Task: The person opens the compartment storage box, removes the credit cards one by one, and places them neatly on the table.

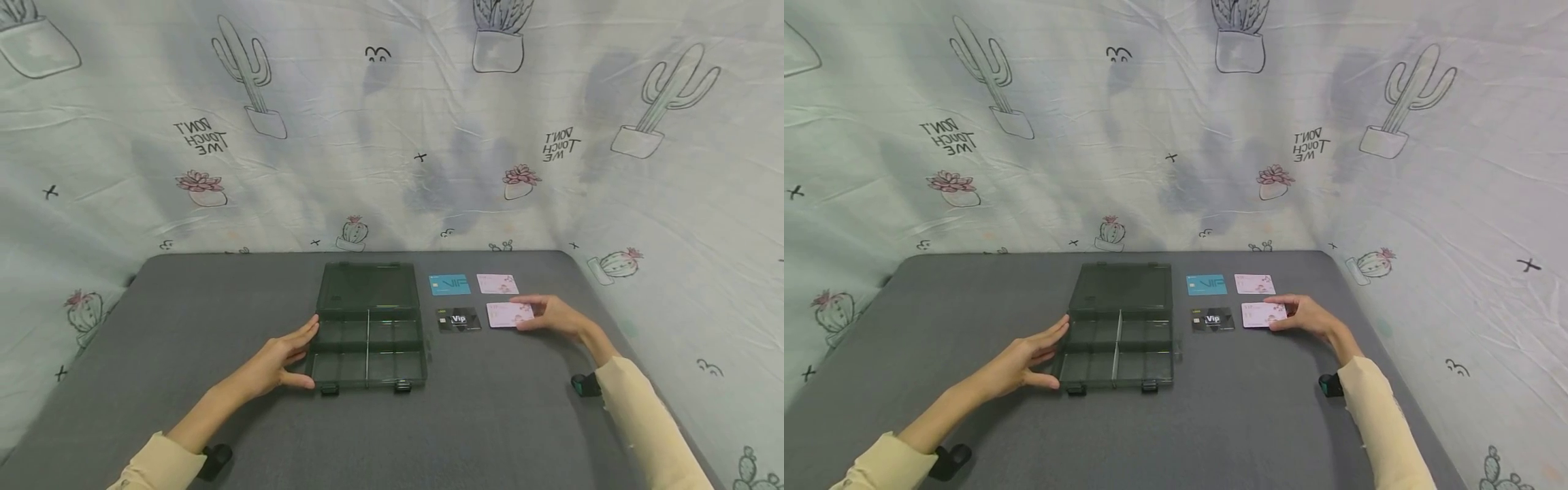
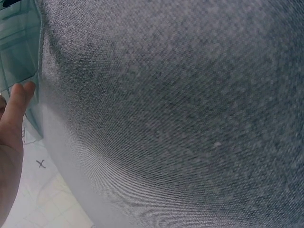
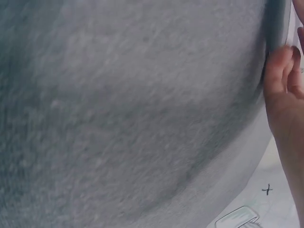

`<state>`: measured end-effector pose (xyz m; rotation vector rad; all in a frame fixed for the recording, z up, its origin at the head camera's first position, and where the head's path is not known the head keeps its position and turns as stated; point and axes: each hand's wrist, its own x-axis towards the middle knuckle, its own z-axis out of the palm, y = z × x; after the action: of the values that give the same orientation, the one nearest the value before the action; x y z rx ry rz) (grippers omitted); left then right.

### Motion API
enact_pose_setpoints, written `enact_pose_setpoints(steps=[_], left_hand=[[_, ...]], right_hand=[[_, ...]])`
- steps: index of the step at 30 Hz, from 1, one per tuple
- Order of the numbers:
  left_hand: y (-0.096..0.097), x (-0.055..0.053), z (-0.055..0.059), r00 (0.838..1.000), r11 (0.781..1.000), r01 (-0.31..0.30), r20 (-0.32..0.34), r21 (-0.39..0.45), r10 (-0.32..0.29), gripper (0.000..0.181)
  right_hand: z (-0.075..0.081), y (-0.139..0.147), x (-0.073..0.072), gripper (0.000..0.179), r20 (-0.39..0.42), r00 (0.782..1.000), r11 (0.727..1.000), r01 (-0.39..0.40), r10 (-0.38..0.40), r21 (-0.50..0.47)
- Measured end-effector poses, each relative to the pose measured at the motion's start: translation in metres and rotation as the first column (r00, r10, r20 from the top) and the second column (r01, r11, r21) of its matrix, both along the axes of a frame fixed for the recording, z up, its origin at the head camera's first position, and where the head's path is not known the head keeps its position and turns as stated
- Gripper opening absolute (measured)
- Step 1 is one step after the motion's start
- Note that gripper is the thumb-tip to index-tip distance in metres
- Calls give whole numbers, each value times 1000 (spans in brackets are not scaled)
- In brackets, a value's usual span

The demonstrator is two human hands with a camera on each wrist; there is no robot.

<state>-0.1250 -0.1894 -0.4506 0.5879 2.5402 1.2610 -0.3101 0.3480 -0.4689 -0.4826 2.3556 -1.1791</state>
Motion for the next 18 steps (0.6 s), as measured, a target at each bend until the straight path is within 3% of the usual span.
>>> enact_pose_setpoints(steps=[9,18], left_hand=[[2,0,2,1000,1000,7,-11,-25,-7,99],[2,2,5,1000,1000,1,-29,-28,-2,99]], right_hand=[[3,-7,0,64,-78,997,998,3,2,65],[6,-10,-4,62,-126,988,990,-75,89,116]])
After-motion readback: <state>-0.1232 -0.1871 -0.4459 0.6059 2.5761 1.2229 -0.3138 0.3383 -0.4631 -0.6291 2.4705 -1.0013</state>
